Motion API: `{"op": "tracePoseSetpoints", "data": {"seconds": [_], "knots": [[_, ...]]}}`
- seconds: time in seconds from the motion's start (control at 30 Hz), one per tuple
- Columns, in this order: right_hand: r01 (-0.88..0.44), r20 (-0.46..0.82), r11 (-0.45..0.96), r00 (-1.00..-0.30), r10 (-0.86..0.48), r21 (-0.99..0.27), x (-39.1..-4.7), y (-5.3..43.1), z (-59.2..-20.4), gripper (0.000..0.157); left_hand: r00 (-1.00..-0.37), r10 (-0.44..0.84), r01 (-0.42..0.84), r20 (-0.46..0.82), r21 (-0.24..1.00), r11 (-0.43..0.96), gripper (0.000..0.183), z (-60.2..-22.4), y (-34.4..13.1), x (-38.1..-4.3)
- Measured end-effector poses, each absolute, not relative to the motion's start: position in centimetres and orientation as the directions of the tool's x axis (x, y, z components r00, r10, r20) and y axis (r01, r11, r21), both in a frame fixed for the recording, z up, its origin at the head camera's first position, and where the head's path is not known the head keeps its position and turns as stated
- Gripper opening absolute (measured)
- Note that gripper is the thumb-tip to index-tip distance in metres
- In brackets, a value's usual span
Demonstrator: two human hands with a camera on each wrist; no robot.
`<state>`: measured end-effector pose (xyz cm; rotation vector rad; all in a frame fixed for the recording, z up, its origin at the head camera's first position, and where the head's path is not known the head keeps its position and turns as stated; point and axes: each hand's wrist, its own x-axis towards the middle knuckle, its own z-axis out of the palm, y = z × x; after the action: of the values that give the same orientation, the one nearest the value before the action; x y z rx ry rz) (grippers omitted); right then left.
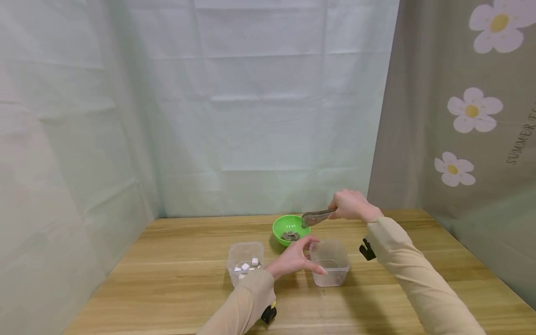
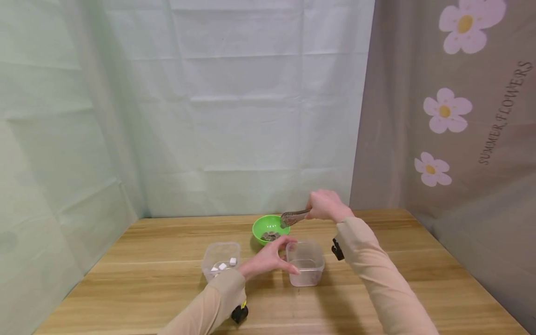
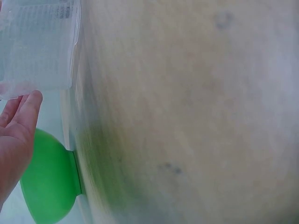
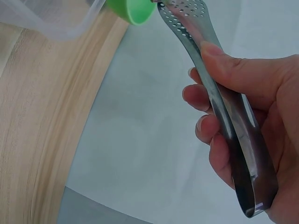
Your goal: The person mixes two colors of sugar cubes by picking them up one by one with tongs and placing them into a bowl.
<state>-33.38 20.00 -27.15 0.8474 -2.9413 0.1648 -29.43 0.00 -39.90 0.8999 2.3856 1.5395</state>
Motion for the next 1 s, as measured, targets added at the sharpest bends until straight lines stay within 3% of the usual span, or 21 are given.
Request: {"op": "tracePoseSetpoints", "data": {"seconds": [0.3, 0.77, 1.0], "knots": [[-0.508, 0.077, 0.858, -0.861, -0.503, -0.083, -33.1, 19.7, -27.3, 0.011, -0.805, 0.567, 0.390, 0.176, 0.877, 0.282, 0.078, -39.8, 0.1, -29.3], [-0.484, 0.060, 0.874, -0.875, -0.481, -0.048, -31.3, 21.2, -25.6, 0.030, -0.805, 0.566, 0.380, 0.177, 0.886, 0.263, 0.078, -39.7, 0.0, -29.3], [-0.462, 0.056, 0.886, -0.886, -0.460, -0.043, -29.9, 22.6, -24.6, 0.030, -0.811, 0.556, 0.397, 0.182, 0.869, 0.294, 0.079, -39.8, 0.0, -29.4]]}}
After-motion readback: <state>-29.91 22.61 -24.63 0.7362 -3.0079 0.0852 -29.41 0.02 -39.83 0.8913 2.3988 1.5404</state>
